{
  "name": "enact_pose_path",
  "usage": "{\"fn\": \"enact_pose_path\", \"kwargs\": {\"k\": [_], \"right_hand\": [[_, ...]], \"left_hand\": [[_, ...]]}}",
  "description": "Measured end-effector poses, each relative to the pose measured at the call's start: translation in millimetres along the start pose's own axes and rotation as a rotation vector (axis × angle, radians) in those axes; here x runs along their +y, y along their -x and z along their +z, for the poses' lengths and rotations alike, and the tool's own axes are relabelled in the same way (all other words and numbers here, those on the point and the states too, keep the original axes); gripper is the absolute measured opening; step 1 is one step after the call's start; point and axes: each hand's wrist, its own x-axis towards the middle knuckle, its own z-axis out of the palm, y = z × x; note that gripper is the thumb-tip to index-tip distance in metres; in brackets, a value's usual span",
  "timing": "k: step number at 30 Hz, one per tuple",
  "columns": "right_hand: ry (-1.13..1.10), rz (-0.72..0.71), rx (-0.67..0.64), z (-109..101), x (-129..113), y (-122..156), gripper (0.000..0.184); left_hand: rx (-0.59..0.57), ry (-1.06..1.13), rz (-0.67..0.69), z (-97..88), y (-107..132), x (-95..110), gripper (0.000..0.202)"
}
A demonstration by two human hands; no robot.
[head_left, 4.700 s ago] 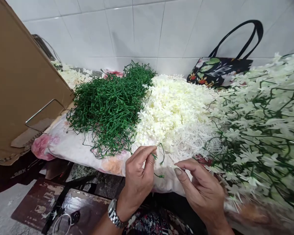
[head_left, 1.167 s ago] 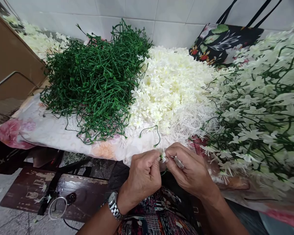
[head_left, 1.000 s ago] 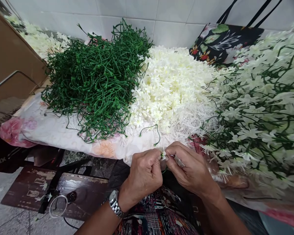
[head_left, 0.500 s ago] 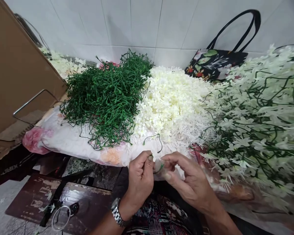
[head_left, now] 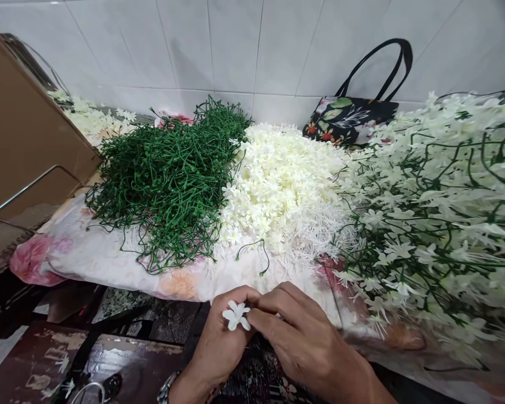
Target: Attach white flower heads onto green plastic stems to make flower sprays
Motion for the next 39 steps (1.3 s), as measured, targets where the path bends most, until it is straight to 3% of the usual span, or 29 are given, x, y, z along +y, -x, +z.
{"fn": "enact_pose_path", "kwargs": {"k": [4, 7, 10, 15, 18, 24, 29, 33, 39], "right_hand": [[-0.04, 0.034, 0.059, -2, 11, 3, 0.021], [0.165, 0.201, 0.166, -7, 31, 10, 0.017], [0.433, 0.33, 0.079, -4, 45, 16, 0.015], [0.663, 0.362, -0.06, 7, 47, 16, 0.018], [0.649, 0.374, -0.068, 9, 45, 15, 0.019], [0.414, 0.402, 0.012, 6, 44, 19, 0.018], [0.464, 0.392, -0.025, 5, 43, 18, 0.019], [0.536, 0.359, -0.062, 8, 44, 14, 0.021], [0.41, 0.355, 0.075, 13, 46, 14, 0.021]], "left_hand": [[0.074, 0.136, 0.023, 2.3, -3, -8, 0.011], [0.132, 0.115, 0.079, 0.3, -7, -7, 0.014], [0.167, 0.018, 0.094, -0.8, -12, -2, 0.015], [0.161, -0.176, 0.135, 7.1, -25, 8, 0.011], [0.17, -0.216, 0.168, 10.4, -29, 11, 0.009], [0.203, -0.045, 0.099, 5.8, -27, -1, 0.011], [0.231, -0.018, 0.117, 4.2, -27, -7, 0.01], [0.24, -0.111, 0.162, 6.5, -31, 2, 0.009], [0.218, -0.374, 0.234, 15.9, -52, 21, 0.016]]}}
